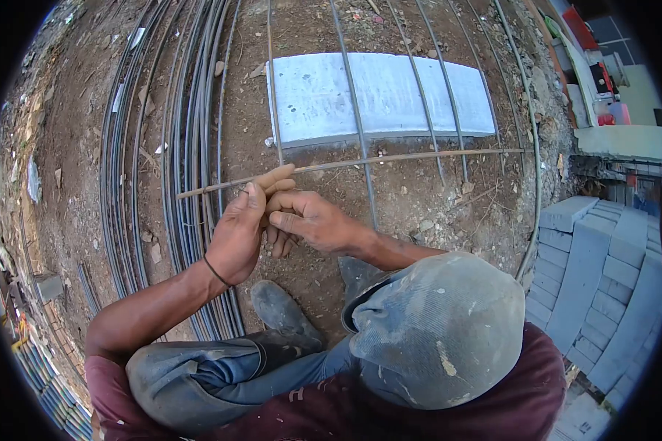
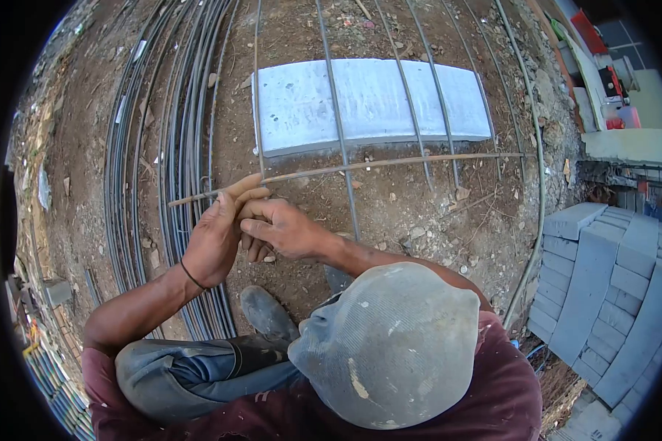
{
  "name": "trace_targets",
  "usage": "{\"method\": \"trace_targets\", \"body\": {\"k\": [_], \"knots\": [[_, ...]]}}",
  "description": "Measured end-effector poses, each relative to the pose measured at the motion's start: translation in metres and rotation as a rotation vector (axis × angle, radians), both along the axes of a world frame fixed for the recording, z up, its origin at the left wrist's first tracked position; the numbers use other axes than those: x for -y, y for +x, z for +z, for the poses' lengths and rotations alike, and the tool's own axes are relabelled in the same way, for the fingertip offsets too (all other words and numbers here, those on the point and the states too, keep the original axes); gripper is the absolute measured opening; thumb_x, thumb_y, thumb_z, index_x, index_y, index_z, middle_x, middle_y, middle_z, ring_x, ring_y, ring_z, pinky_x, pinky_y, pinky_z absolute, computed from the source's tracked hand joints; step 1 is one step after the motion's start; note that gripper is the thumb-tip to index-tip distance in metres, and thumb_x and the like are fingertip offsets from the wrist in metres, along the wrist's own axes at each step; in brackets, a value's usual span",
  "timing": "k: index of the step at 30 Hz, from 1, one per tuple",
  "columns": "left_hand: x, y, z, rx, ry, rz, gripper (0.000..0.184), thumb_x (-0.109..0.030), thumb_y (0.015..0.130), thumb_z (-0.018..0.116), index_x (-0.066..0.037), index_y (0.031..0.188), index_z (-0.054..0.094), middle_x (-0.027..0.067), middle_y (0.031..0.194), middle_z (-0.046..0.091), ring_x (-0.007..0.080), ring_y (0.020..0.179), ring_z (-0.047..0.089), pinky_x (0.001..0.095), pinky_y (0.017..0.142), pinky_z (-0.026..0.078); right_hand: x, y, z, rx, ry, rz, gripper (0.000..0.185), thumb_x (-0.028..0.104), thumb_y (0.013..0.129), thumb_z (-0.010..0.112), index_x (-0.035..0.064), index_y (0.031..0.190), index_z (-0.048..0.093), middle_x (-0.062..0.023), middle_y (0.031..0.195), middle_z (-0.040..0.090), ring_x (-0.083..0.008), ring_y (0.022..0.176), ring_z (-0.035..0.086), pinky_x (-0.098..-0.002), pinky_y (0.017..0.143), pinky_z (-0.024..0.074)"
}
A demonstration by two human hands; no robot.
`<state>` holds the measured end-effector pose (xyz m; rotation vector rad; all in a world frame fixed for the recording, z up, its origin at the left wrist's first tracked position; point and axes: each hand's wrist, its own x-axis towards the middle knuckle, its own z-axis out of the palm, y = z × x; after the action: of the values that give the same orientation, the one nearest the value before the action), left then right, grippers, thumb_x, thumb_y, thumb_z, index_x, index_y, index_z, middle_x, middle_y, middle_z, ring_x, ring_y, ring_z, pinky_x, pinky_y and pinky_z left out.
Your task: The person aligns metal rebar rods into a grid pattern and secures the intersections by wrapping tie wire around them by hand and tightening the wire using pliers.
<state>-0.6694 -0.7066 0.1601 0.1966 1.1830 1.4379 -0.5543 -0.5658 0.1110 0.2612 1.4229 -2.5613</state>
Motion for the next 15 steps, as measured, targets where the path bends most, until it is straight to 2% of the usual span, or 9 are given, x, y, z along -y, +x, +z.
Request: {"method": "trace_targets", "body": {"k": [4,5,6,8,9,10,12,13,15], "knots": [[0.0,-0.005,-0.004,-0.208,-0.052,0.092,0.056,-0.048,0.111,0.035,-0.007,0.149,0.044,0.0095,0.127,0.063,0.0152,0.11,0.06,0.0343,0.092,0.053,-0.008,0.011,0.009,-0.003,0.094,0.149,0.03,0.025,0.108,0.054,-0.0021,0.105,0.065,-0.0091,0.085,0.072,-0.0148,0.071,0.07,-0.0286,0.061,0.0562],[-0.002,-0.001,-0.003,-0.186,-0.087,0.176,0.048,-0.045,0.112,0.036,-0.008,0.136,0.054,0.0054,0.107,0.066,0.0111,0.092,0.061,0.03,0.078,0.053,-0.013,0.015,0.007,-0.04,0.209,0.1,0.026,0.023,0.105,0.059,-0.0023,0.101,0.066,-0.0094,0.076,0.07,-0.0173,0.068,0.069,-0.0325,0.061,0.0542],[0.004,-0.004,-0.009,-0.186,-0.08,0.167,0.048,-0.045,0.112,0.036,-0.008,0.136,0.054,0.0054,0.107,0.066,0.0111,0.092,0.061,0.03,0.078,0.053,-0.021,0.021,0.004,-0.039,0.215,0.091,0.026,0.023,0.105,0.059,-0.0023,0.101,0.066,-0.0094,0.076,0.07,-0.0173,0.068,0.069,-0.0325,0.061,0.0542],[0.021,-0.015,-0.027,-0.13,-0.037,0.19,0.039,-0.041,0.113,0.037,-0.01,0.121,0.058,-0.0018,0.084,0.06,0.0066,0.069,0.052,0.0249,0.064,0.046,-0.046,0.047,-0.005,-0.014,0.944,-0.324,0.024,0.022,0.1,0.065,-0.0022,0.101,0.067,-0.0125,0.077,0.07,-0.0215,0.068,0.069,-0.0376,0.063,0.0518],[0.017,-0.013,-0.016,-0.17,-0.212,0.248,0.034,-0.039,0.113,0.042,-0.01,0.115,0.059,-0.006,0.074,0.051,0.0043,0.056,0.038,0.0206,0.053,0.034,-0.056,0.062,-0.011,0.162,1.113,-0.44,0.024,0.022,0.098,0.067,-0.002,0.102,0.067,-0.0132,0.075,0.068,-0.0233,0.069,0.068,-0.0394,0.064,0.0507],[0.018,-0.015,-0.018,-0.171,-0.214,0.254,0.034,-0.039,0.113,0.042,-0.01,0.115,0.059,-0.006,0.074,0.051,0.0043,0.056,0.038,0.0206,0.053,0.034,-0.064,0.076,-0.014,0.342,1.271,-0.551,0.025,0.022,0.096,0.069,-0.0018,0.103,0.068,-0.0139,0.073,0.066,-0.0251,0.069,0.067,-0.0412,0.065,0.0496],[0.027,-0.02,-0.032,-0.092,-0.484,0.241,0.034,-0.041,0.11,0.048,-0.01,0.116,0.06,-0.0068,0.075,0.051,0.004,0.056,0.038,0.018,0.051,0.031,-0.063,0.105,-0.011,0.527,1.198,-0.627,0.026,0.024,0.098,0.069,-0.0002,0.108,0.067,-0.0111,0.074,0.066,-0.0237,0.066,0.065,-0.0402,0.065,0.0507],[0.034,-0.018,-0.049,-0.104,-0.572,0.216,0.045,-0.048,0.106,0.055,-0.008,0.127,0.059,-0.0023,0.096,0.066,0.0048,0.066,0.053,0.0174,0.049,0.03,-0.058,0.12,-0.025,0.509,1.189,-0.61,0.026,0.024,0.098,0.069,-0.0002,0.108,0.067,-0.0111,0.074,0.066,-0.0237,0.066,0.065,-0.0402,0.065,0.0507],[0.028,-0.01,-0.052,-0.019,-0.611,0.212,0.054,-0.052,0.104,0.056,-0.008,0.136,0.054,0.0017,0.114,0.066,0.0066,0.082,0.06,0.0172,0.049,0.03,-0.041,0.137,-0.06,0.63,0.591,-0.585,0.022,0.02,0.103,0.063,-0.0001,0.11,0.065,-0.0077,0.076,0.065,-0.0193,0.064,0.062,-0.0371,0.061,0.0521]]}}
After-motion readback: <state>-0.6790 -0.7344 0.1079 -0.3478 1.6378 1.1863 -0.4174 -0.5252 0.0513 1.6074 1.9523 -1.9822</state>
